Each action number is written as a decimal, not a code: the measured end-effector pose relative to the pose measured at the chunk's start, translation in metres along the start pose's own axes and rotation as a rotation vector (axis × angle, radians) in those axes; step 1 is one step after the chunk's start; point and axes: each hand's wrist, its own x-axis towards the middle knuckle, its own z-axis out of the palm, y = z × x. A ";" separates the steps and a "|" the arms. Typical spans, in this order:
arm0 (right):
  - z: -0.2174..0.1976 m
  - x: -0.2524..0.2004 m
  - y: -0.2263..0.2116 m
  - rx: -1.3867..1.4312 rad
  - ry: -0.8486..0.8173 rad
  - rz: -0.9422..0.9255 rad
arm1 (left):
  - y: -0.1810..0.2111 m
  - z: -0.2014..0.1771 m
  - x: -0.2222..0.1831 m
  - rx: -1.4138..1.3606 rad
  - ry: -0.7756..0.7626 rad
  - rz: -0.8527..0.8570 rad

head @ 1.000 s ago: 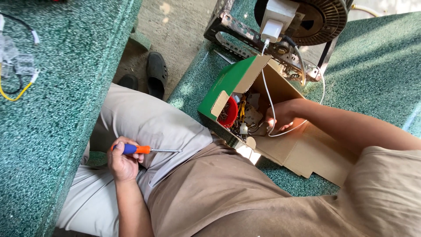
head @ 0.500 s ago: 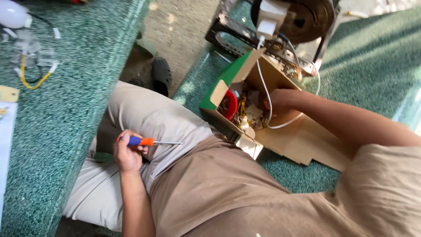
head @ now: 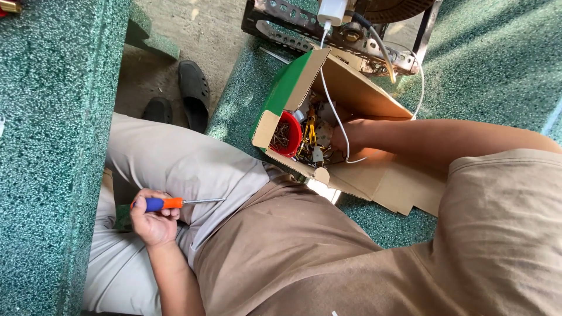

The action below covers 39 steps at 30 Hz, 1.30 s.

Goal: Assembling an electrical panel by mounting relays and sockets onto a DIN rail and securing them with a screwdriver.

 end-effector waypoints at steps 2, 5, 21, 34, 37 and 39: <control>0.007 0.002 -0.001 0.016 -0.022 0.004 | 0.002 0.002 -0.001 0.001 -0.002 -0.001; -0.006 -0.005 -0.008 0.021 -0.041 0.023 | 0.002 0.002 -0.001 0.005 0.005 -0.003; -0.042 -0.013 0.000 0.360 -0.315 0.044 | 0.017 0.029 -0.012 -0.055 0.025 0.064; -0.220 -0.191 -0.030 0.561 -0.092 0.517 | 0.056 0.036 -0.024 -0.050 -0.176 0.050; -0.284 -0.241 -0.039 0.449 -0.055 0.869 | 0.061 0.036 -0.027 -0.037 -0.167 0.049; -0.322 -0.261 -0.054 0.225 0.448 0.781 | 0.062 0.038 -0.027 0.014 -0.150 0.031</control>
